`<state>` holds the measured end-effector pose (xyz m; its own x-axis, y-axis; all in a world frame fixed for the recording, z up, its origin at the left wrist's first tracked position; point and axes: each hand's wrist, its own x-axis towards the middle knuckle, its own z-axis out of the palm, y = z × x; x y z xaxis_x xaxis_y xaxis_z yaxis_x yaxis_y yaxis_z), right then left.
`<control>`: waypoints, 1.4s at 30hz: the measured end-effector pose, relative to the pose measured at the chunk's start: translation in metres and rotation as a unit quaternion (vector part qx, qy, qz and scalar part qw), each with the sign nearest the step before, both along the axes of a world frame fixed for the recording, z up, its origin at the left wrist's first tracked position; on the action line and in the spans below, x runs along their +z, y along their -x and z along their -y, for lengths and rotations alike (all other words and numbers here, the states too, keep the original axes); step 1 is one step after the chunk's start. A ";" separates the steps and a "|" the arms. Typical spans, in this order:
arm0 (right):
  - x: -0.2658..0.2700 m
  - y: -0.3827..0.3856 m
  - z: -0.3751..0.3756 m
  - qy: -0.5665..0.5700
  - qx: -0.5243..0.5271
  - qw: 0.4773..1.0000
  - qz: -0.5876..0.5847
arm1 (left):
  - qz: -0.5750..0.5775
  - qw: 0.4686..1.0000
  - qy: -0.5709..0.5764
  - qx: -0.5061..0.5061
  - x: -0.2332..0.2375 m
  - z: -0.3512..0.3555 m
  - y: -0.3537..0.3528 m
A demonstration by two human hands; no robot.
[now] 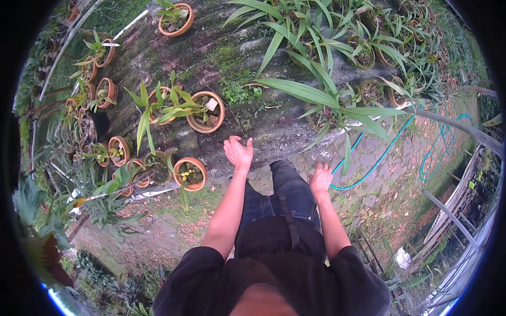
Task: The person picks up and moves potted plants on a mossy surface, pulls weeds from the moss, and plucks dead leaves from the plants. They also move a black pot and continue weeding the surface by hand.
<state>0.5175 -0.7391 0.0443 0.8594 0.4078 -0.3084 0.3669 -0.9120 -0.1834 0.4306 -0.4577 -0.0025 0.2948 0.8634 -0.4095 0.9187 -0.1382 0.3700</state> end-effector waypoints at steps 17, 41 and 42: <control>-0.070 -0.036 -0.250 -0.186 0.255 0.946 -0.072 | 0.132 0.988 0.055 0.054 -0.012 -0.002 0.050; -0.044 -0.033 -0.165 -0.339 -0.073 0.913 -0.217 | 0.169 0.961 0.182 0.126 -0.013 -0.005 -0.014; -0.040 -0.032 -0.161 -0.335 -0.085 0.912 -0.223 | 0.173 0.962 0.175 0.119 0.008 -0.005 -0.027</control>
<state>0.5490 -0.5780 0.0040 0.7774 0.5062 -0.3734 -0.0159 -0.5776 -0.8162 0.4574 -0.4523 0.0058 0.2764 0.7500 -0.6009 0.7222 0.2504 0.6448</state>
